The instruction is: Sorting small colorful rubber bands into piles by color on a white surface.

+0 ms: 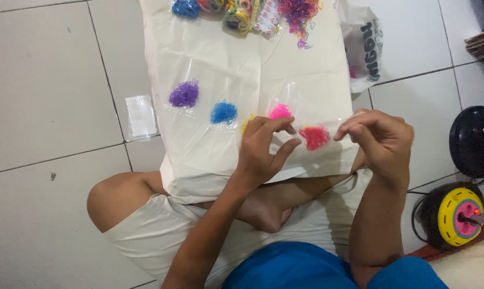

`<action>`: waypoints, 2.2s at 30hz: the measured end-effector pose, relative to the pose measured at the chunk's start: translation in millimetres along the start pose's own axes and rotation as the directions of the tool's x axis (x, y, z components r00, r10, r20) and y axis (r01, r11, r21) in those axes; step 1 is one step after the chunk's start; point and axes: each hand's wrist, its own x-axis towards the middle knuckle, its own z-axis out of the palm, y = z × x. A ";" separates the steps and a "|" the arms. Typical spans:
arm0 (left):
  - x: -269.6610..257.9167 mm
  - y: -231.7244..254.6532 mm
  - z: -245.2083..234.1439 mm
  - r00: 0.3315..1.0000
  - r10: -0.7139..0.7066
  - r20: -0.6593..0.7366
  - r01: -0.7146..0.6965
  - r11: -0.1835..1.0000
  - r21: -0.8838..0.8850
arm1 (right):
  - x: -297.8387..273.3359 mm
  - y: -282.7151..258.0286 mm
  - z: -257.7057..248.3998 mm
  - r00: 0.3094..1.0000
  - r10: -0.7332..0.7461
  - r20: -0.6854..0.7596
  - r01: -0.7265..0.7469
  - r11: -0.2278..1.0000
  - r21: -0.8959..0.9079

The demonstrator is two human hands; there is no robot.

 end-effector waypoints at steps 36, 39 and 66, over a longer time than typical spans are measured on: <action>-1.1 3.1 -3.5 0.944 -0.209 -0.256 0.244 0.963 0.116 | 60.8 41.5 50.2 0.977 0.145 0.156 0.008 0.706 -0.708; -1.3 4.9 -4.7 0.943 -0.213 -0.255 0.245 0.964 0.103 | 60.0 55.8 48.5 0.975 0.165 0.152 -0.025 0.753 -0.657; 7.4 18.7 -4.5 0.992 -0.111 -0.060 0.126 0.902 0.412 | 91.7 78.0 33.1 0.997 -0.010 -0.082 -0.030 0.883 -0.468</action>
